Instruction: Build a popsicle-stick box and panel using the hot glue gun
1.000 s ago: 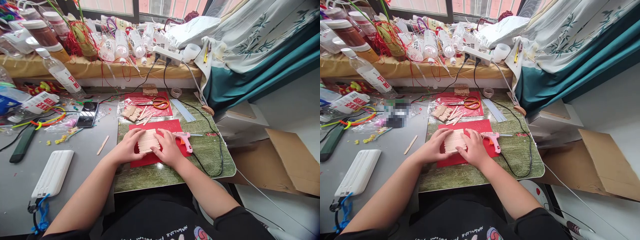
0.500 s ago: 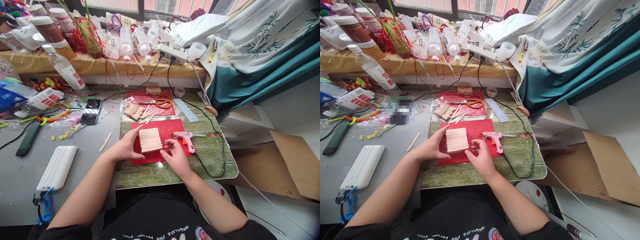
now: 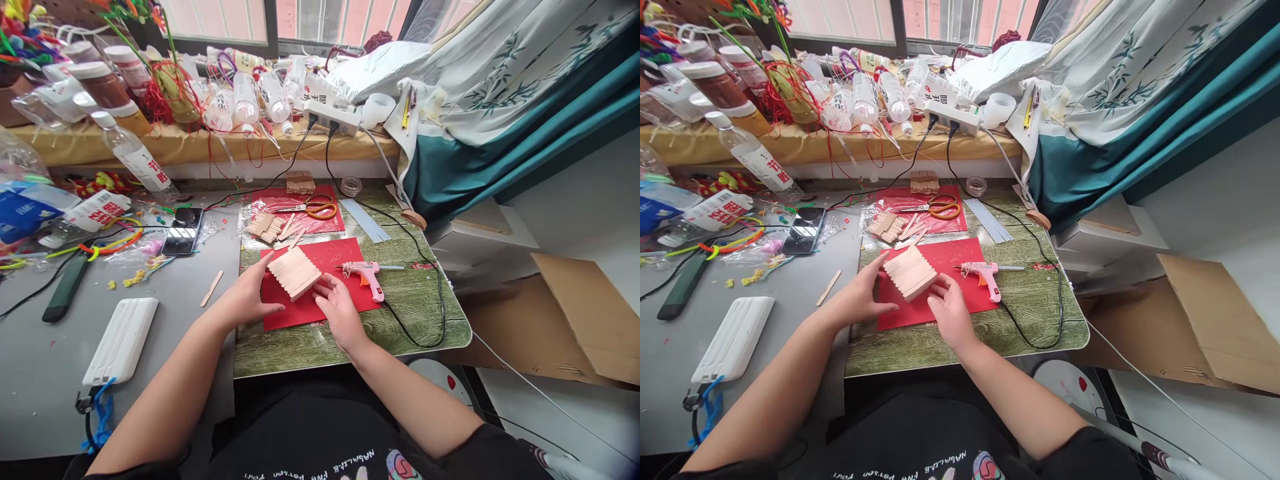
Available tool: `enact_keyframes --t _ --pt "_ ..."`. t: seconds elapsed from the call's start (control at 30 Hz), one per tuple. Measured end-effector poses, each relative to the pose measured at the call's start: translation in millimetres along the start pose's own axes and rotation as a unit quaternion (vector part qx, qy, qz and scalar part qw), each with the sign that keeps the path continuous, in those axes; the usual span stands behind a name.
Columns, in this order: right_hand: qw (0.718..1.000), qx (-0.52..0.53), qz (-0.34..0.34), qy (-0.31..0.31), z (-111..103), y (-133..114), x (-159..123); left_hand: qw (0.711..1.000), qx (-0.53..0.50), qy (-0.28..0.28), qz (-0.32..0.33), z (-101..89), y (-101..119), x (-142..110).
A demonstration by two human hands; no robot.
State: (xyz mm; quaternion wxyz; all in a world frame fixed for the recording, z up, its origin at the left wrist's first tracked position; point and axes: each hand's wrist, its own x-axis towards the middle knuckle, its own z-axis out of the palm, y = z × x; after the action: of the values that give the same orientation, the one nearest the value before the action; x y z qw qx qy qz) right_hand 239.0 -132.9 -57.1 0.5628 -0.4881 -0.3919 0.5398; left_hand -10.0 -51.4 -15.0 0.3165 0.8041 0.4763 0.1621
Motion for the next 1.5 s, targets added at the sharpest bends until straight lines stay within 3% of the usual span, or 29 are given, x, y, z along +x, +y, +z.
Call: enact_keyframes --t 0.13,0.33,0.53,0.77,0.97,1.33,1.5 --pt "0.999 -0.022 -0.005 -0.048 -6.5 -0.6 8.3 0.998 -0.037 -0.008 -0.058 2.4 6.9 -16.1" --pt "0.987 -0.117 -0.035 -0.102 -18.2 0.3 -1.1 0.992 -0.082 -0.027 -0.091 7.0 3.4 -26.6" --pt "0.957 -0.255 -0.078 -0.112 -22.0 -6.5 4.7 0.998 -0.03 -0.037 -0.048 7.2 8.0 -16.8" --pt "0.974 -0.18 -0.097 -0.095 -21.3 -11.3 20.4 0.992 -0.104 -0.016 -0.071 7.6 19.5 -20.6" --pt "0.983 -0.149 -0.074 -0.083 -19.6 -21.9 38.3 0.987 -0.14 0.051 -0.055 2.4 20.1 -17.0" --pt "0.987 -0.122 -0.055 -0.084 -22.0 -29.7 49.6 0.987 -0.118 0.066 -0.081 4.4 28.6 -18.8" --pt "0.982 -0.144 -0.079 -0.094 -19.4 -32.8 45.7 0.989 -0.098 0.074 -0.077 5.3 34.0 -27.6"
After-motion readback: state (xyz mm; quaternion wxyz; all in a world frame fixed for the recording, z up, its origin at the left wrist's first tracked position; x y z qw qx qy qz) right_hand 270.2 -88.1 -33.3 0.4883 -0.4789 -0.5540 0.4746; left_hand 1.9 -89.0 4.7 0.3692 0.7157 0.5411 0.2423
